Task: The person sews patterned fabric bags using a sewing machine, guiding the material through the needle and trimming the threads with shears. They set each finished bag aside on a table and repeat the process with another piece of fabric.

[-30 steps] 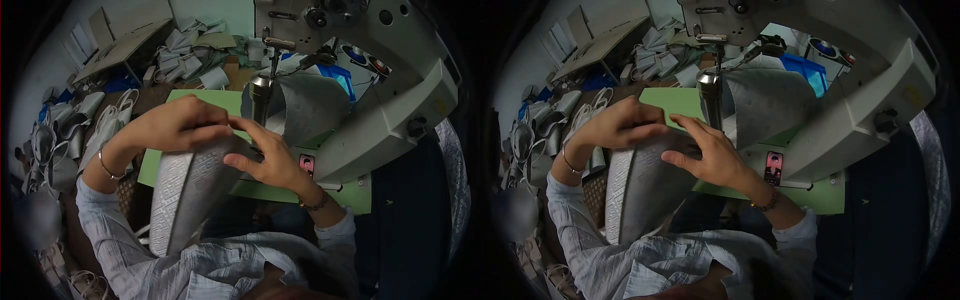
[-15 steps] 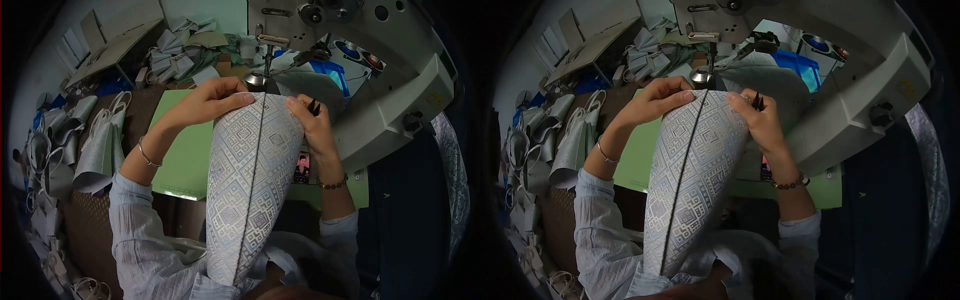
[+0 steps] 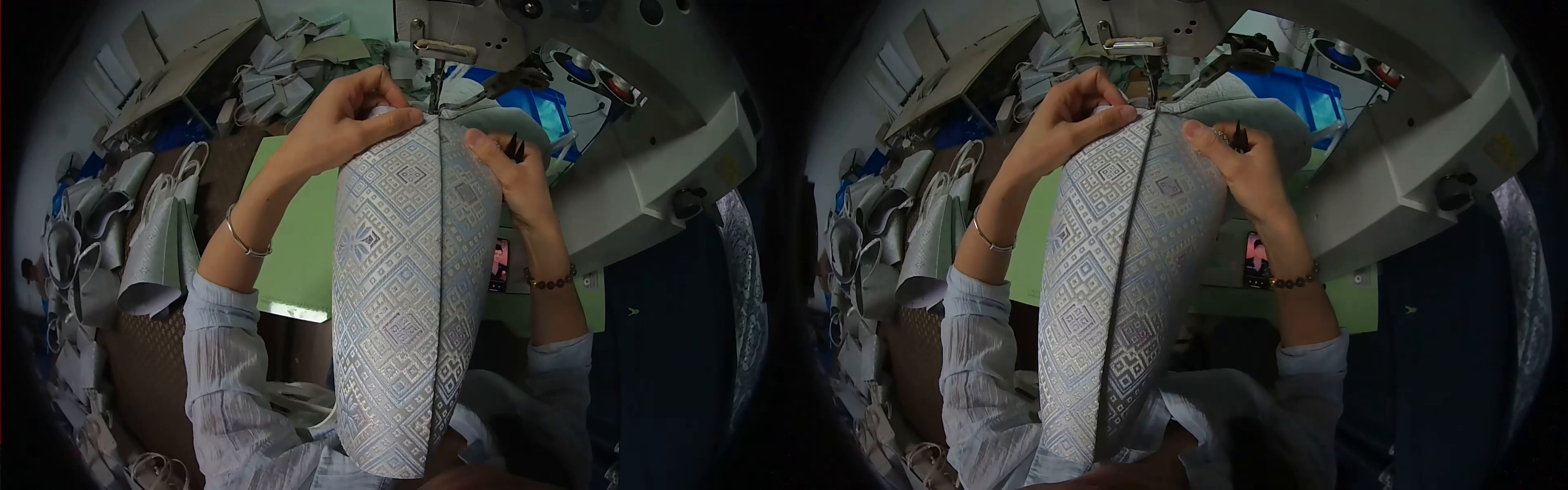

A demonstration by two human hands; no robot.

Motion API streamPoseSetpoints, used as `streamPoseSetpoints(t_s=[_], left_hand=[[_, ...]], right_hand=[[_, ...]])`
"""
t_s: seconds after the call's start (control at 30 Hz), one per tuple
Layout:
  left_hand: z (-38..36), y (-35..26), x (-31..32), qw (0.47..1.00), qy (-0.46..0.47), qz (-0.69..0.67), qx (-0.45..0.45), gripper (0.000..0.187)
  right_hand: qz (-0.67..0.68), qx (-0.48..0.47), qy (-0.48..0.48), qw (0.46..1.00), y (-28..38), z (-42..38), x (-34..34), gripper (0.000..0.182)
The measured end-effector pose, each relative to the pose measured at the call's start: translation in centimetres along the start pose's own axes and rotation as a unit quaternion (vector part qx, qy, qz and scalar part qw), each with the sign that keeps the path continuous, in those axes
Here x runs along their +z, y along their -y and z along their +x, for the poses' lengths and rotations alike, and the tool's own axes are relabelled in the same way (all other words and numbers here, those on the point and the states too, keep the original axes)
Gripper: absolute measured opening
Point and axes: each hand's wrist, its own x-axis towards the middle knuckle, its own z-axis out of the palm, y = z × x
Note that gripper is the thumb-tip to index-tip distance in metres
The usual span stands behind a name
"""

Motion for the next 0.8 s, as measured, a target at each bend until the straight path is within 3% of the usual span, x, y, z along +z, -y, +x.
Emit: streamPoseSetpoints(t_s=[0.4, 0.8], left_hand=[[0.2, 0.6, -0.1, 1.0, 0.001, -0.019, -0.008, 0.013], [0.4, 1.1, -0.1, 0.999, 0.003, -0.032, -0.004, 0.013]], right_hand=[[0.01, -0.024, -0.002, 1.0, -1.1, 0.8, -0.3, 0.019], [-0.007, -0.036, -0.012, 0.999, -0.8, 0.8, -0.1, 0.023]])
